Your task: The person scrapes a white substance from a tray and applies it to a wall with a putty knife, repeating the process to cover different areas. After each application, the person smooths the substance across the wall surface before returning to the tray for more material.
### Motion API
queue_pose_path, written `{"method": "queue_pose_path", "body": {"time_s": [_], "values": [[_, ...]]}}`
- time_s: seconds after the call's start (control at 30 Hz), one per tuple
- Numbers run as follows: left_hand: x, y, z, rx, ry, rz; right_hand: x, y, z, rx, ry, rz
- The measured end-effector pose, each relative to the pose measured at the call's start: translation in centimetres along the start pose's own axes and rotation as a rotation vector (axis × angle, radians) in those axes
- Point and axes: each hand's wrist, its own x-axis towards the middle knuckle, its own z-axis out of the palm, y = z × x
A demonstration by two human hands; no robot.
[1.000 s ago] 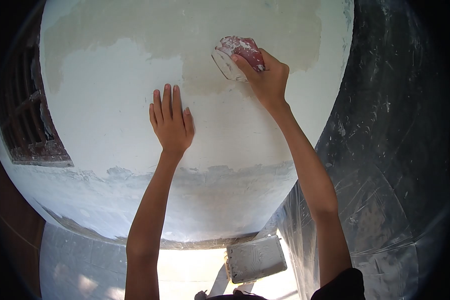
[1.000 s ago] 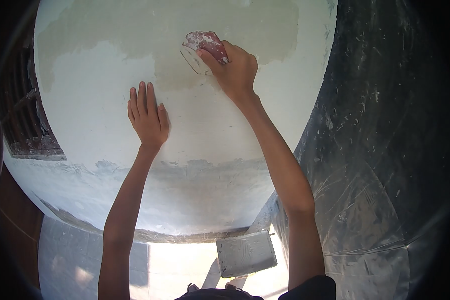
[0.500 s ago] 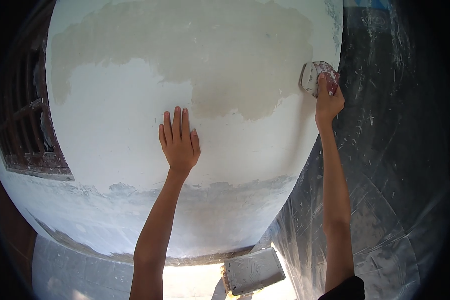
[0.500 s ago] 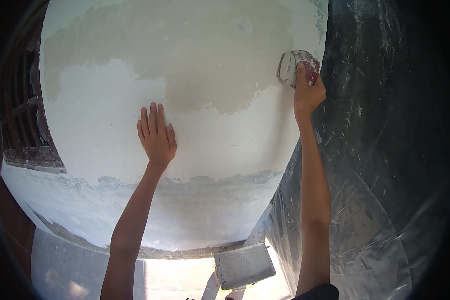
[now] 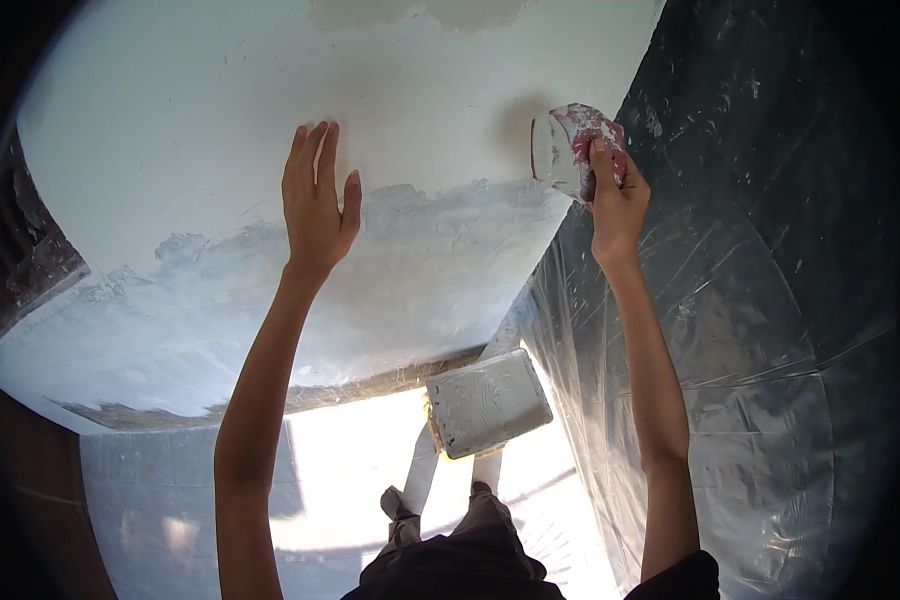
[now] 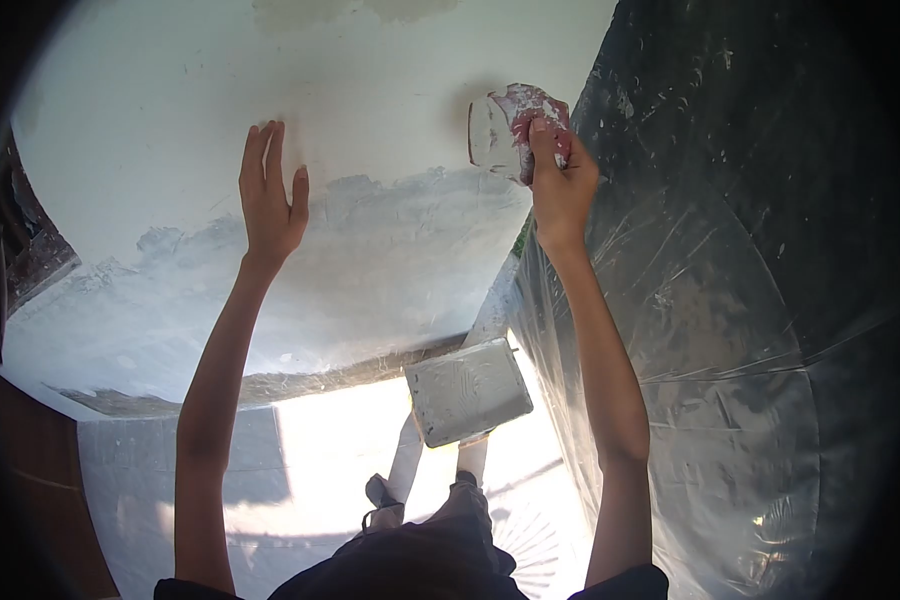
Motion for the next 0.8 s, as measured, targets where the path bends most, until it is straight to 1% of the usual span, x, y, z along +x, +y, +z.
{"method": "queue_pose_path", "body": {"time_s": [0.03, 0.07, 0.1, 0.17, 0.2, 0.3, 0.33, 0.37, 0.47, 0.5, 0.57, 0.63, 0.67, 0.7, 0.77, 0.8], "values": [[-1.7, 0.8, 0.2, -0.006, -0.042, -0.027, -0.7, 1.0, -0.6, 0.001, -0.028, 0.017], [-3.5, 1.8, 0.3, -0.025, -0.086, -0.061, -1.2, 2.6, -1.7, -0.069, -0.051, 0.032], [-5.2, 2.7, 0.4, -0.043, -0.133, -0.094, -2.0, 3.5, -2.1, -0.085, -0.063, 0.082], [-8.7, 4.5, 0.6, -0.066, -0.234, -0.146, -3.5, 5.0, -3.1, -0.015, -0.112, 0.144], [-10.5, 5.6, 0.8, -0.091, -0.280, -0.166, -4.0, 7.1, -4.7, -0.067, -0.202, 0.159], [-16.7, 9.2, 1.4, -0.080, -0.407, -0.273, -6.8, 11.7, -7.2, -0.105, -0.281, 0.266], [-18.9, 10.3, 1.7, -0.079, -0.442, -0.294, -7.8, 13.6, -8.5, -0.161, -0.327, 0.301], [-21.3, 11.6, 2.1, -0.081, -0.495, -0.346, -9.1, 15.5, -9.7, -0.168, -0.337, 0.335], [-28.7, 15.5, 2.8, -0.102, -0.635, -0.465, -13.6, 21.5, -13.4, -0.410, -0.411, 0.320], [-31.2, 16.8, 2.7, -0.116, -0.696, -0.517, -15.4, 23.9, -14.9, -0.417, -0.426, 0.348], [-36.0, 19.4, 2.3, -0.167, -0.757, -0.581, -18.7, 28.0, -17.6, -0.568, -0.507, 0.317], [-40.3, 21.9, 1.5, -0.184, -0.884, -0.666, -21.9, 30.3, -19.5, -0.560, -0.522, 0.362], [-42.2, 22.9, 1.1, -0.194, -0.930, -0.695, -23.4, 31.8, -20.4, -0.637, -0.547, 0.376], [-44.0, 23.8, 0.8, -0.213, -0.968, -0.715, -25.1, 33.4, -21.3, -0.714, -0.572, 0.392], [-47.5, 25.3, 0.6, -0.218, -1.006, -0.769, -28.4, 36.7, -23.0, -0.743, -0.580, 0.430], [-49.1, 25.9, 0.5, -0.223, -1.062, -0.857, -30.0, 37.8, -23.5, -0.754, -0.576, 0.465]]}}
